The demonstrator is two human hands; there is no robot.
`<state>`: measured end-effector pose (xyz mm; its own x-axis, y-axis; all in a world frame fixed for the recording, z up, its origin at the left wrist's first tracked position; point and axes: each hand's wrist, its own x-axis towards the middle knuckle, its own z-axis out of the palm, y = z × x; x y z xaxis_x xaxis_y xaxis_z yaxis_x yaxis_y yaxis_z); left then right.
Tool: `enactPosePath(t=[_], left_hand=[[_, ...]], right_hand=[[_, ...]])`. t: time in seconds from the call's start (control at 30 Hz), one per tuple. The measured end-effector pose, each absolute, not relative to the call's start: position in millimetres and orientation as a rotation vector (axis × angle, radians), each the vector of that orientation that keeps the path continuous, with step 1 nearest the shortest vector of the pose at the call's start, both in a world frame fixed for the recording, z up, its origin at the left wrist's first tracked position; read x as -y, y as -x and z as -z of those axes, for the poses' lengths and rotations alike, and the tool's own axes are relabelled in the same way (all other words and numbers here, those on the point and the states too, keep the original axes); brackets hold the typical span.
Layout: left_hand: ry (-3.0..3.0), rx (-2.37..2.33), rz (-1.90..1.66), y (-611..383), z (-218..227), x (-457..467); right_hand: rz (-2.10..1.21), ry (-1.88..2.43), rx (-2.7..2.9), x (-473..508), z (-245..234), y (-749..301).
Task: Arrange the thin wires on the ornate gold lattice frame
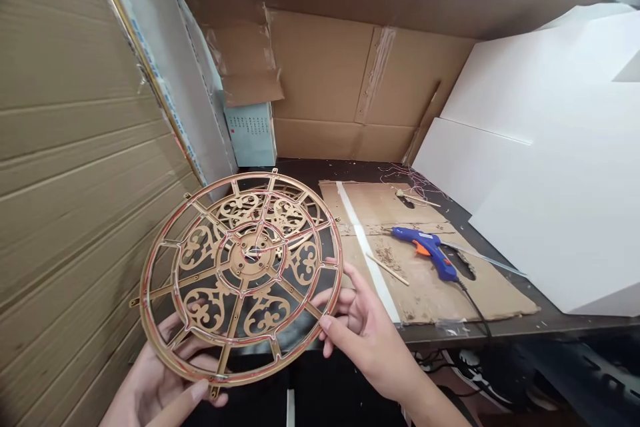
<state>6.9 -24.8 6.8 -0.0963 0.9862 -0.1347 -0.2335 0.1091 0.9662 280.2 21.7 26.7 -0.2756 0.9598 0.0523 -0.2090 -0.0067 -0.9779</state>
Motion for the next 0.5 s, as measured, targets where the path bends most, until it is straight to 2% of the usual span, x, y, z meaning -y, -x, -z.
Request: enactPosePath(t=[0.5], left_hand=[[-0.985, -1.128, -1.197, 6, 4, 22]], right_hand=[[-1.416, 1.1, 1.546, -11, -19, -287]])
